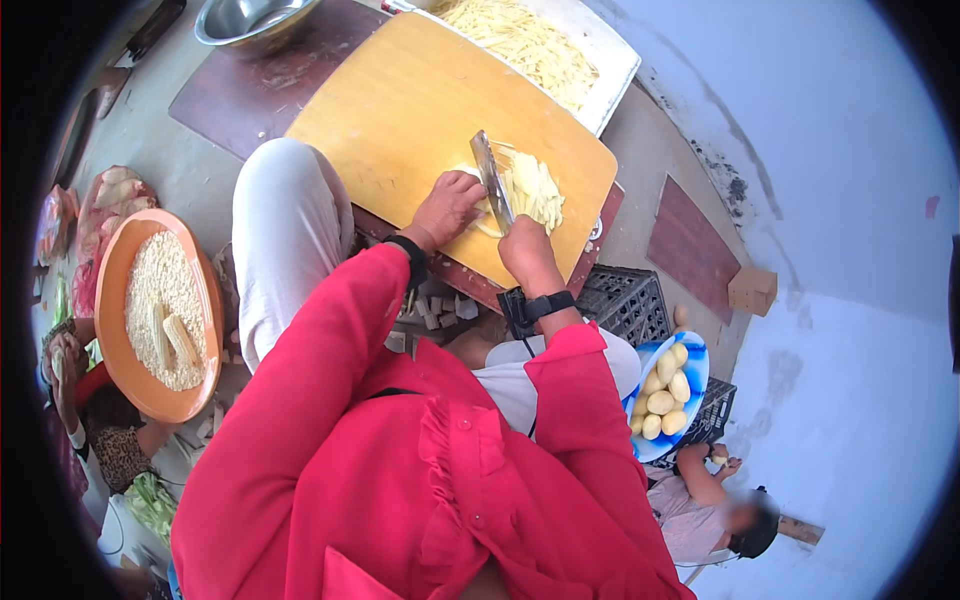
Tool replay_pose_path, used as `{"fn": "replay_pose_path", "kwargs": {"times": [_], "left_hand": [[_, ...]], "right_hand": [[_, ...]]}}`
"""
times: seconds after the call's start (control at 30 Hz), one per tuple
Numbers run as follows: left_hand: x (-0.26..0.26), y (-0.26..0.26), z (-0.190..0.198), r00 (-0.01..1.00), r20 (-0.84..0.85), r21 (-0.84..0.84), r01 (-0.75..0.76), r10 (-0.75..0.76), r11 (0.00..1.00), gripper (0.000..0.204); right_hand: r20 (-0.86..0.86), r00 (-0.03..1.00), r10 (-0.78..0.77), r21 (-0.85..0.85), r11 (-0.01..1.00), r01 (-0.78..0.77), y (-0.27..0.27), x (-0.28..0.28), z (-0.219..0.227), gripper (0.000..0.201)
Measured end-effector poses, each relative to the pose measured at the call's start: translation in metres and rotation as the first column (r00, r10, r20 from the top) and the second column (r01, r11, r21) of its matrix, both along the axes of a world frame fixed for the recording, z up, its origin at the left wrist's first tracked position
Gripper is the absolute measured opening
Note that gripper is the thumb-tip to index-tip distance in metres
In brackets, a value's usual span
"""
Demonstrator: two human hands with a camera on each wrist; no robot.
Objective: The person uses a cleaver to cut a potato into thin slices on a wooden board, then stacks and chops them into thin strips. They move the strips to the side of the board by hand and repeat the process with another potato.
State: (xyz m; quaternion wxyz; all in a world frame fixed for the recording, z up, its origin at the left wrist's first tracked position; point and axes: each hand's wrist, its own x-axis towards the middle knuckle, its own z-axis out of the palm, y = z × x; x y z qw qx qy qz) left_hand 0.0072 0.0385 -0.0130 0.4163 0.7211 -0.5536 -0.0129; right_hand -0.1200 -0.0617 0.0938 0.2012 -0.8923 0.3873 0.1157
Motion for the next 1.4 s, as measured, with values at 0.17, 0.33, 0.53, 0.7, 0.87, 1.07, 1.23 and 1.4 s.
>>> {"fn": "replay_pose_path", "kwargs": {"times": [0.17,0.33,0.53,0.7,0.87,1.07,1.23,1.4], "left_hand": [[-0.002,-0.003,-0.007,1.0,0.001,0.008,-0.022,0.022,1.0,0.037],[-0.002,-0.001,-0.003,1.0,0.007,0.016,-0.007,0.007,1.0,0.037],[-0.001,-0.003,-0.008,1.0,-0.003,0.02,-0.005,0.005,1.0,0.039],[-0.001,-0.001,0.0,1.0,-0.007,0.002,0.001,-0.001,1.0,0.036],[-0.005,0.001,-0.006,0.999,-0.026,0.01,0.027,-0.027,1.0,0.032],[-0.001,0.0,-0.012,0.998,-0.055,-0.037,0.001,-0.003,0.999,0.035],[-0.029,0.037,0.027,0.969,0.06,-0.012,-0.238,0.239,0.971,0.05],[-0.043,0.047,0.012,0.96,0.022,0.123,-0.281,0.281,0.952,0.061]], "right_hand": [[-0.016,0.998,-0.056,0.05,0.997,0.056,-0.008,0.016,-0.022,0.021],[0.116,0.974,-0.193,0.143,0.974,0.176,-0.021,0.035,-0.048,0.021],[0.078,0.993,-0.088,0.019,0.996,0.087,-0.013,0.009,-0.007,0.021],[0.024,1.0,0.004,0.021,1.0,-0.005,-0.008,0.006,-0.007,0.023],[-0.04,0.994,-0.104,0.156,0.982,0.109,-0.014,0.017,-0.024,0.022],[0.064,0.994,-0.083,0.054,0.995,0.08,-0.009,0.035,-0.03,0.022],[0.182,0.95,-0.253,0.206,0.955,0.214,-0.027,0.03,-0.061,0.023],[0.2,0.927,-0.319,0.232,0.934,0.271,-0.023,0.031,-0.053,0.026]]}}
